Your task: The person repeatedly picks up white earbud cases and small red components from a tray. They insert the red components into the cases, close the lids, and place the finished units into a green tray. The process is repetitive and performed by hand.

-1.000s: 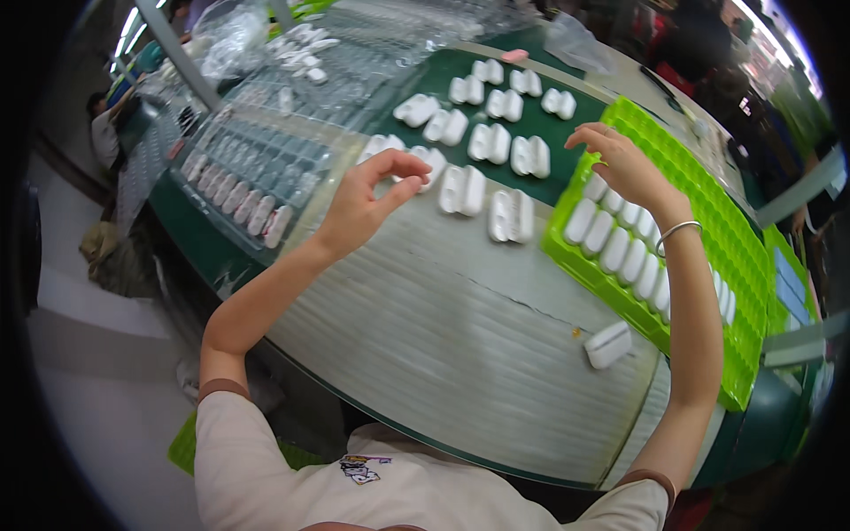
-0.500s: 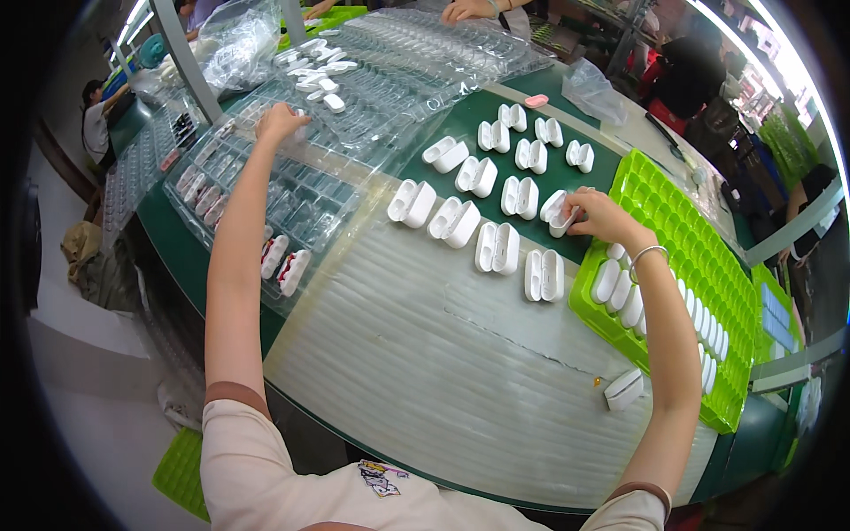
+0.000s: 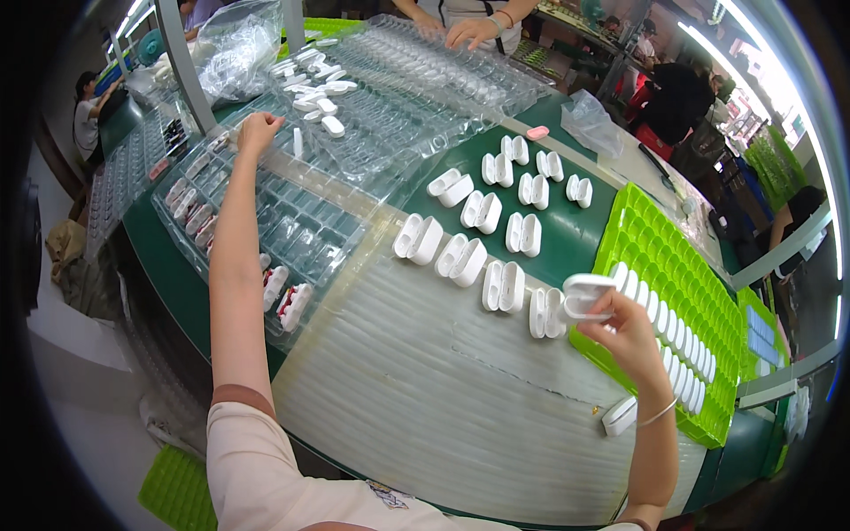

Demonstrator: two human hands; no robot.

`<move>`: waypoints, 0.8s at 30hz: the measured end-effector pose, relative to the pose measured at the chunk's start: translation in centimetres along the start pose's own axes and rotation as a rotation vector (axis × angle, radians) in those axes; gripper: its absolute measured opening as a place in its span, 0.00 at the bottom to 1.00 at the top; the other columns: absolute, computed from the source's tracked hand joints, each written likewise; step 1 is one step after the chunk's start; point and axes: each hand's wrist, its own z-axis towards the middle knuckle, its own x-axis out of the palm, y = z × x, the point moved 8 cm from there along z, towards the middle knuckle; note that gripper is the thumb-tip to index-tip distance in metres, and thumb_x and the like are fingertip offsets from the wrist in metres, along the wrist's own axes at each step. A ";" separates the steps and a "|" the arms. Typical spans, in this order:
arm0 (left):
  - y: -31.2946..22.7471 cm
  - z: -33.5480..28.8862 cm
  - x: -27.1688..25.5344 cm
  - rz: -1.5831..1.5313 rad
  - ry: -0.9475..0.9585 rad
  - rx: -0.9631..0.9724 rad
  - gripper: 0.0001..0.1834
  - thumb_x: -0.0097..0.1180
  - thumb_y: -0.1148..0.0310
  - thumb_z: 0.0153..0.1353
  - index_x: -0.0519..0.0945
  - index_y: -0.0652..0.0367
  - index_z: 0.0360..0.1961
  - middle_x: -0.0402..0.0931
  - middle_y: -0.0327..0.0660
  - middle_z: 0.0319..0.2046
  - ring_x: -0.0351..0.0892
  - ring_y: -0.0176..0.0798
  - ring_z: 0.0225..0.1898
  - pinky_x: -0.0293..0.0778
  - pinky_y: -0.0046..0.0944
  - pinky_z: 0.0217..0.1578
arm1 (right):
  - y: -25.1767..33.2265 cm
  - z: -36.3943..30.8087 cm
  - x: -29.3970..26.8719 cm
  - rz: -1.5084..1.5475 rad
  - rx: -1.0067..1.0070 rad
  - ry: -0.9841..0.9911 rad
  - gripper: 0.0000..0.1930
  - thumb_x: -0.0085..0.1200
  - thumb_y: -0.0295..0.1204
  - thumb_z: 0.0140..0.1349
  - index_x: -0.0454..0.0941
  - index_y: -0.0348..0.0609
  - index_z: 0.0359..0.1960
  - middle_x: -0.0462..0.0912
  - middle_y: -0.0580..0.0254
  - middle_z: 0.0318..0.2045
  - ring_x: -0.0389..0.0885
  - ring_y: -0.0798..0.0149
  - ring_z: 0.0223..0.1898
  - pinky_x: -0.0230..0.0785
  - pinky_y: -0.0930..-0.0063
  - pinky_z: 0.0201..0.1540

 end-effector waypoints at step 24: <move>-3.9 2.7 -2.1 0.124 -0.094 -0.048 0.17 0.59 0.56 0.48 0.81 0.56 0.35 0.80 0.43 0.36 0.79 0.45 0.39 0.72 0.45 0.40 | -2.0 -4.9 13.7 0.177 -0.128 0.042 0.09 0.62 0.18 0.46 0.75 0.37 0.28 0.79 0.61 0.29 0.77 0.71 0.29 0.71 0.81 0.32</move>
